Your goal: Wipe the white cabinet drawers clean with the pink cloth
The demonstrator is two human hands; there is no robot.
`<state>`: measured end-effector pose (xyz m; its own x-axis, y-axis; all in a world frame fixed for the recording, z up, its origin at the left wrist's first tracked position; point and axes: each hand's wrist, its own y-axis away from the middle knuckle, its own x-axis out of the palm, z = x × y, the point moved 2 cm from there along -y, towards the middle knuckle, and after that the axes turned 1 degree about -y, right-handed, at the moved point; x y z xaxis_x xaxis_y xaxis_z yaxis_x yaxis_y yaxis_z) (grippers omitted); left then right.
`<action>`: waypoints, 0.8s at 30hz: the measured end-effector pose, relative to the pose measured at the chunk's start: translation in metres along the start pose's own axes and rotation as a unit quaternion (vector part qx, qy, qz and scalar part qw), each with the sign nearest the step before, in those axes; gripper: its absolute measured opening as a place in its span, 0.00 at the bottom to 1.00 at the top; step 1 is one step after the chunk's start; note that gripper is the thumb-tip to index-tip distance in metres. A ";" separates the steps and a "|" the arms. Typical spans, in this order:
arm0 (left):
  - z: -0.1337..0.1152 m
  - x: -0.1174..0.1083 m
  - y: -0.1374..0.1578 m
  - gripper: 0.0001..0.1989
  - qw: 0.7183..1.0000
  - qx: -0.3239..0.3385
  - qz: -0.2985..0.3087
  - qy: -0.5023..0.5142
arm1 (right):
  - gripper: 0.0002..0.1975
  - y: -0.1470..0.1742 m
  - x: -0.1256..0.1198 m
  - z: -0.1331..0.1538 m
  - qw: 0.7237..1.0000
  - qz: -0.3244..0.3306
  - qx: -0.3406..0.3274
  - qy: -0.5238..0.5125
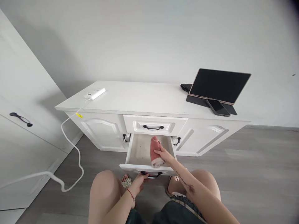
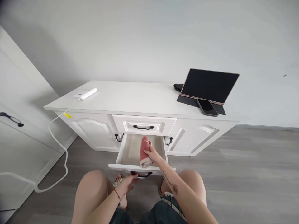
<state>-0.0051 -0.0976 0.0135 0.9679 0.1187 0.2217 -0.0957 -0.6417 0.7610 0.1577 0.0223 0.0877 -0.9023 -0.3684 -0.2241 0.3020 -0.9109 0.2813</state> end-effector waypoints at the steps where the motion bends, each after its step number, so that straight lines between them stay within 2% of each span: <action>1: 0.000 0.000 -0.001 0.03 1.000 0.002 -0.002 0.000 | 0.29 -0.016 0.008 0.001 0.998 0.013 -0.002 0.061; 4: 0.003 0.000 -0.003 0.07 1.000 0.000 -0.018 -0.004 | 0.29 -0.051 0.032 -0.001 0.985 0.054 -0.016 0.162; 7: 0.005 0.000 -0.005 0.07 0.999 0.001 -0.033 0.002 | 0.25 -0.064 0.059 -0.009 0.961 0.116 -0.042 0.247; 9: 0.006 0.000 -0.006 0.06 0.999 0.005 -0.034 0.017 | 0.25 -0.064 0.076 -0.015 0.911 0.189 -0.087 0.356; 12: 0.004 0.001 -0.006 0.06 0.999 0.010 -0.035 0.039 | 0.25 -0.063 0.090 -0.023 0.794 0.287 -0.180 0.505; 14: 0.004 0.002 -0.008 0.06 0.998 0.012 -0.037 0.053 | 0.22 -0.065 0.091 -0.025 0.753 0.314 -0.220 0.534; 15: 0.004 0.002 -0.009 0.07 0.997 0.015 -0.037 0.060 | 0.20 -0.068 0.090 -0.026 0.746 0.317 -0.233 0.537; 17: 0.005 0.002 -0.014 0.07 0.996 0.028 -0.037 0.074 | 0.19 -0.078 0.085 -0.028 0.750 0.314 -0.243 0.529; 24: 0.023 0.005 -0.041 0.07 0.990 0.058 -0.082 0.100 | 0.22 -0.143 0.070 -0.031 0.806 0.223 -0.205 0.509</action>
<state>0.0093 -0.0885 -0.0304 0.9017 0.3686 0.2260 0.0979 -0.6832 0.7236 0.0613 0.1211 0.0029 -0.0192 -0.4468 -0.8944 0.7908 -0.5542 0.2599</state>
